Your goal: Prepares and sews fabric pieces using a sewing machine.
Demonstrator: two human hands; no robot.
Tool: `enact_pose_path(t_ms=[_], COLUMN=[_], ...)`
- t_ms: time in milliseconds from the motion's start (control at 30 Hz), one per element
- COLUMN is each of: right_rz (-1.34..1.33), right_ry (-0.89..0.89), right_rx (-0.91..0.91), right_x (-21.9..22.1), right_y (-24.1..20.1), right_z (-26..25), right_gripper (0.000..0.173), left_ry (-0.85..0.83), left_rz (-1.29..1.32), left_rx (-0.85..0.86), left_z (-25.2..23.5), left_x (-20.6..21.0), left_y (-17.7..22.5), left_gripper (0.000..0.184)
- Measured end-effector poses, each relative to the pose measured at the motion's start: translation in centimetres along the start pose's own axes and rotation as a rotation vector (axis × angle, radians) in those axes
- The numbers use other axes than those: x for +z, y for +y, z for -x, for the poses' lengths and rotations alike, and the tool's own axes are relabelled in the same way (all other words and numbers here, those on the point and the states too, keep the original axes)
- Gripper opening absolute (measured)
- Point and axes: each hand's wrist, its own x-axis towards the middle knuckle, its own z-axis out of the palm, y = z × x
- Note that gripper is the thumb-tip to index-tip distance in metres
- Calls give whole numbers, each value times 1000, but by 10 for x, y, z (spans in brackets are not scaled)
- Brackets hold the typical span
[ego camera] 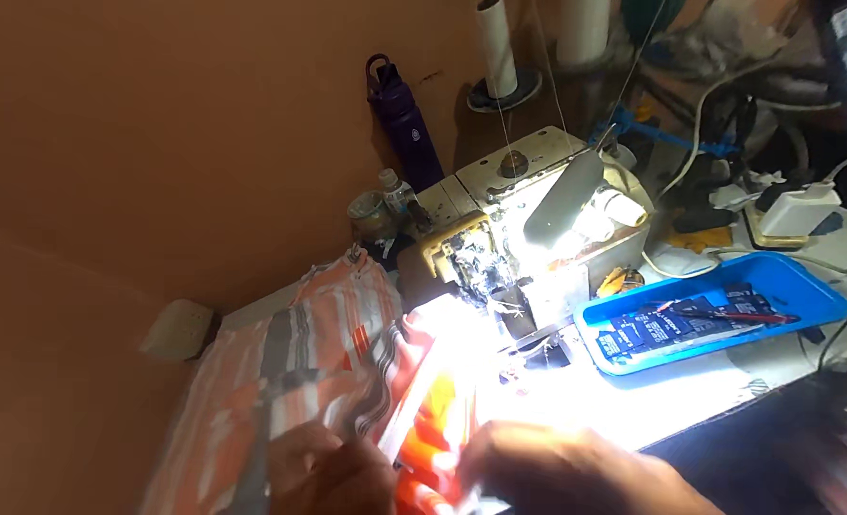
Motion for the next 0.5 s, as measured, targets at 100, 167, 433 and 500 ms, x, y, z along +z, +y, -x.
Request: enact_pose_path(t_ms=[100, 167, 433, 500], right_rz=[-151, -216, -229, -201], right_ry=[141, 250, 281, 279], right_rx=[181, 317, 409, 382], right_x=[20, 37, 48, 50], right_y=[-17, -10, 6, 6], right_z=[35, 51, 54, 51], right_gripper=[14, 15, 18, 18], left_ry=[131, 209, 232, 222], left_rz=[-95, -243, -465, -468], left_rx=[-60, -123, -387, -407], left_z=[-16, -21, -3, -4], left_x=[34, 69, 96, 94], left_y=[-26, -59, -84, -83], left_gripper=[34, 29, 26, 26])
